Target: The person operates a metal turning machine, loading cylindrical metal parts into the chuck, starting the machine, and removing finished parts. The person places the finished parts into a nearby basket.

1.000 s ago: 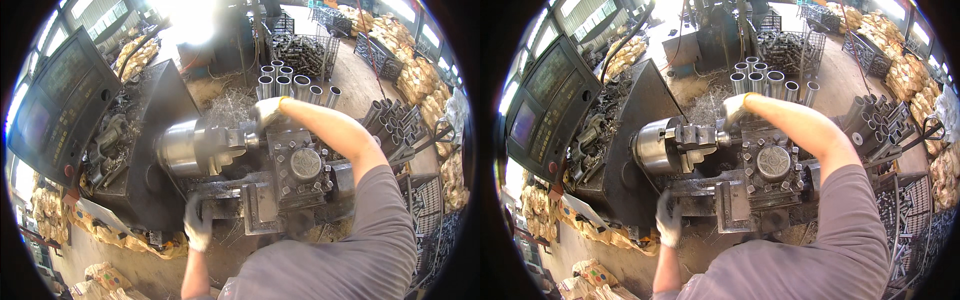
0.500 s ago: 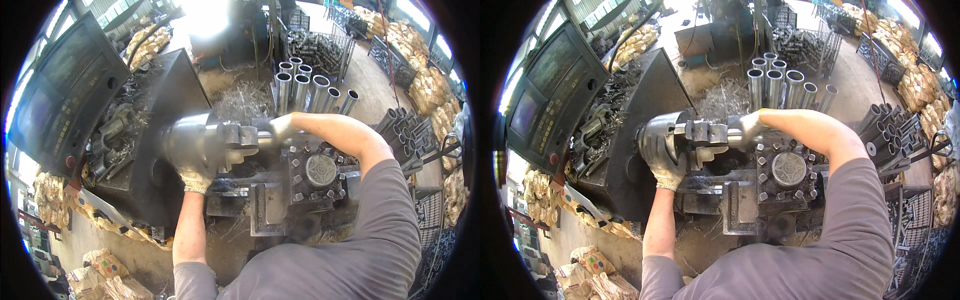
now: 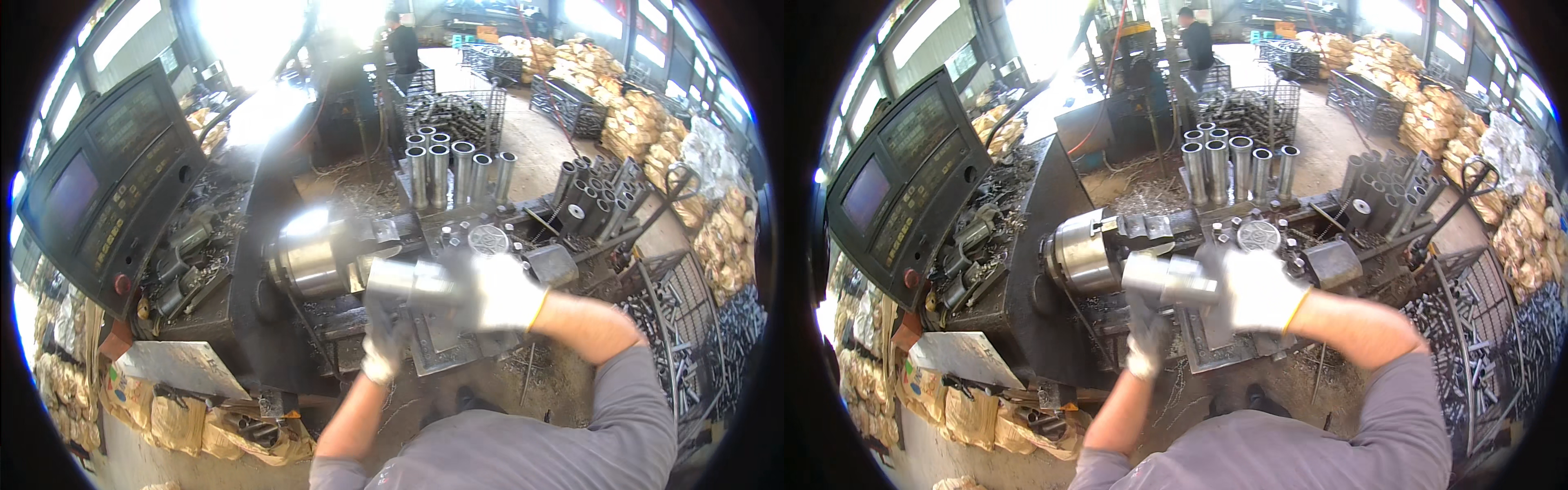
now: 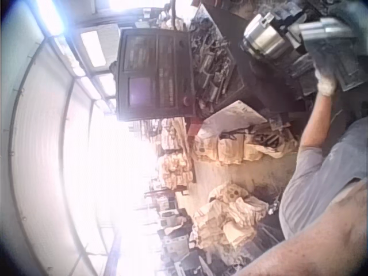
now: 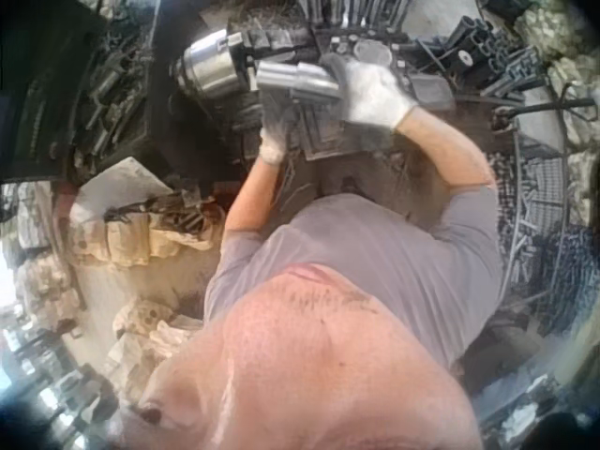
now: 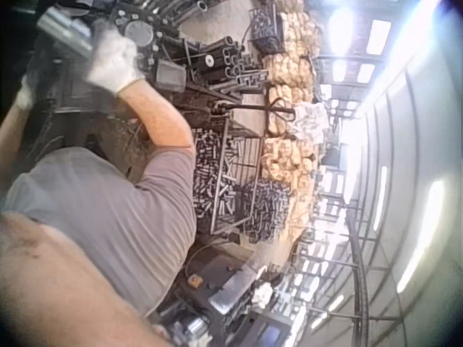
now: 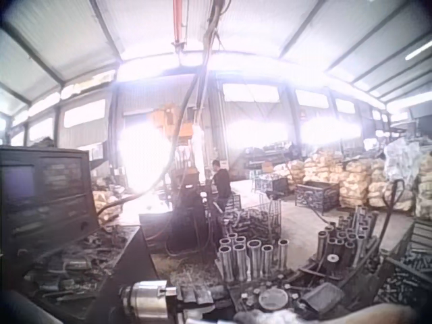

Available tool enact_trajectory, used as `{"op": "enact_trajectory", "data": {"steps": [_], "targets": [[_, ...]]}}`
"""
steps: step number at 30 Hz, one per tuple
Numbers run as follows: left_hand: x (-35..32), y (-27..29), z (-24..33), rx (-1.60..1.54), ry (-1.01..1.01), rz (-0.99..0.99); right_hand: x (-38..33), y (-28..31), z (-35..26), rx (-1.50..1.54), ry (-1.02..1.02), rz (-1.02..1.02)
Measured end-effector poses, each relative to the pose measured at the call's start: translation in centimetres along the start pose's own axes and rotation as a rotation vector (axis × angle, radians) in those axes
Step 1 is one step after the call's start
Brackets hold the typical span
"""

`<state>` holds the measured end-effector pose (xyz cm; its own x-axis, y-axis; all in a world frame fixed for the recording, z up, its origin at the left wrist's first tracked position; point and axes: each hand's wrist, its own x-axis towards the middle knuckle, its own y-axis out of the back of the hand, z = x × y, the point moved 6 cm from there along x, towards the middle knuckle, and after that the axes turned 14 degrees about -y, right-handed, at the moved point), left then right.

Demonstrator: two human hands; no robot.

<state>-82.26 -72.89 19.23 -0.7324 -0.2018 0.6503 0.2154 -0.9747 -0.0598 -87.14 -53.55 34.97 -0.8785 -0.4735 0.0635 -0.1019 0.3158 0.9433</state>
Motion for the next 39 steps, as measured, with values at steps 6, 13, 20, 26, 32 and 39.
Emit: {"op": "enact_trajectory", "data": {"steps": [6,13,20,26,32,39], "targets": [[-12.3,-5.3,-5.3,-0.581,0.862,0.415,-7.4,-14.9,5.9,0.265,-0.393,-0.314],[-16.2,-3.7,-8.6,-0.667,0.999,0.392,-9.4,-26.1,11.6,0.568,-0.509,-0.695],[-16.7,-0.7,-9.1,-0.82,0.996,0.605,-9.3,-17.0,11.1,0.808,-0.285,-0.38],[-13.9,-1.4,-11.4,-1.026,0.908,0.641,-8.0,-17.3,19.4,0.905,-0.418,-0.245],[-8.8,-5.8,-4.3,-1.153,0.939,0.716,-7.8,-10.8,22.5,0.073,-0.093,-0.174],[-8.6,-5.7,-4.0,-0.808,0.676,0.376,14.7,2.9,22.9,0.133,-0.06,0.487]]}}
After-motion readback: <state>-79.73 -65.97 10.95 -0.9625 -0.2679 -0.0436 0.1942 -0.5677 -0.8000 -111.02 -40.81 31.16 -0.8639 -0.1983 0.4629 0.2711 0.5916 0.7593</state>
